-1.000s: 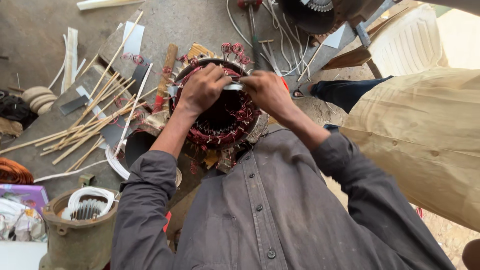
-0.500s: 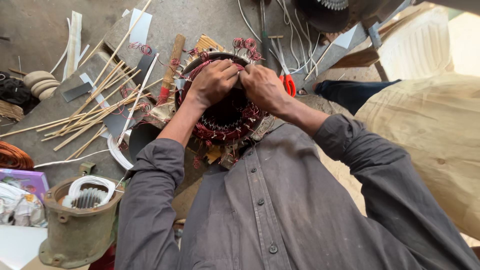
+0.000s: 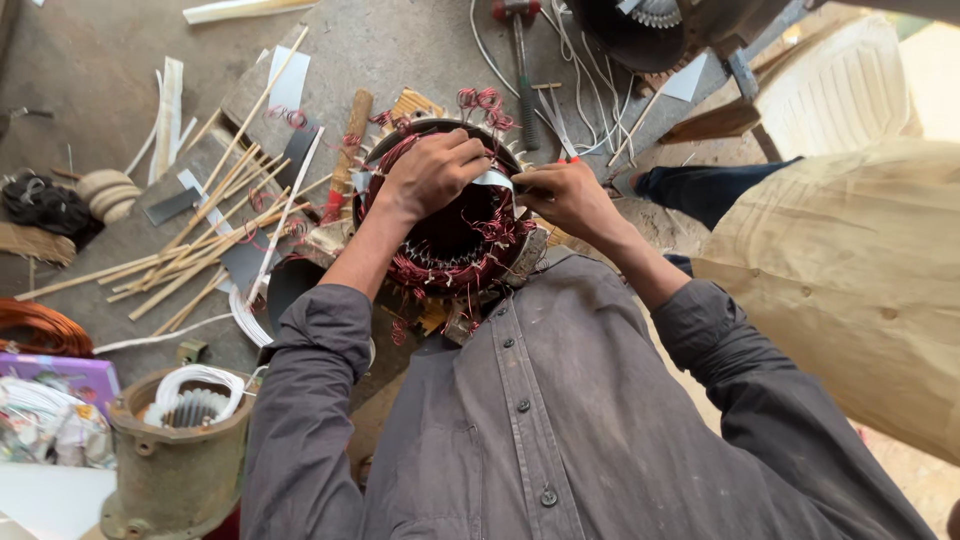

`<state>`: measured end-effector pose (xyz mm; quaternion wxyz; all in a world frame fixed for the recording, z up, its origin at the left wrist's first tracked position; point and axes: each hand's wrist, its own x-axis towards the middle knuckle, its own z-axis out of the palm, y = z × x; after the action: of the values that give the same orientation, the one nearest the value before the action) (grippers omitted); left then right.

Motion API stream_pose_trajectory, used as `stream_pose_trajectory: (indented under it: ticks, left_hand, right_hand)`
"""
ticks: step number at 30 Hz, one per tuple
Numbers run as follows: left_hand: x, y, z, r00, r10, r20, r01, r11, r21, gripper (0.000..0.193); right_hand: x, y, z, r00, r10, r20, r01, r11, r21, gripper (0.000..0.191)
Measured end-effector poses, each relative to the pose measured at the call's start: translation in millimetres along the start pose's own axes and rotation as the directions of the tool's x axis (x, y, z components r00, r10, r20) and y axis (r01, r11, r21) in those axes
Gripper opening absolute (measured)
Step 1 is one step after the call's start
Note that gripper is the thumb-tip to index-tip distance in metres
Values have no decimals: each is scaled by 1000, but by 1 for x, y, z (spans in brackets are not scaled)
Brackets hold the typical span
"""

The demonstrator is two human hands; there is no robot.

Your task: The person cuts a piece of black insulating material using scissors and inserts it into the slots of a motor stator. They repeat this process, cutting additional pieces and carefully placing them between the copper windings to insulate the motor components.

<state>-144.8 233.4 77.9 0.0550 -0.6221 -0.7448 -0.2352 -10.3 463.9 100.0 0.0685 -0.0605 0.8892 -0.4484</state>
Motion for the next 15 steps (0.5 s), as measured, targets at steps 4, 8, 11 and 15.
stream_pose_trajectory:
  ticks: [4,8,11,15]
  left_hand:
    - [5,2,2,996,-4,91,4,1000,-2,8]
    - [5,5,1,999,0,40,-1,999,33,8]
    - [6,7,-4,999,-13,41,11,998,57,8]
    - [7,9,-11,999,-36,14,36,999,-6,16]
  right_hand:
    - [-2,3,13,993,-60,-104,49,993,-103,24]
    - [-3,6,29,990,-69,-125,43,979,-198,26]
    - [-2,6,30,993,-68,-95,45,974,-222,25]
    - [-7,1,28,994,-54,-92,26,958,-286,21]
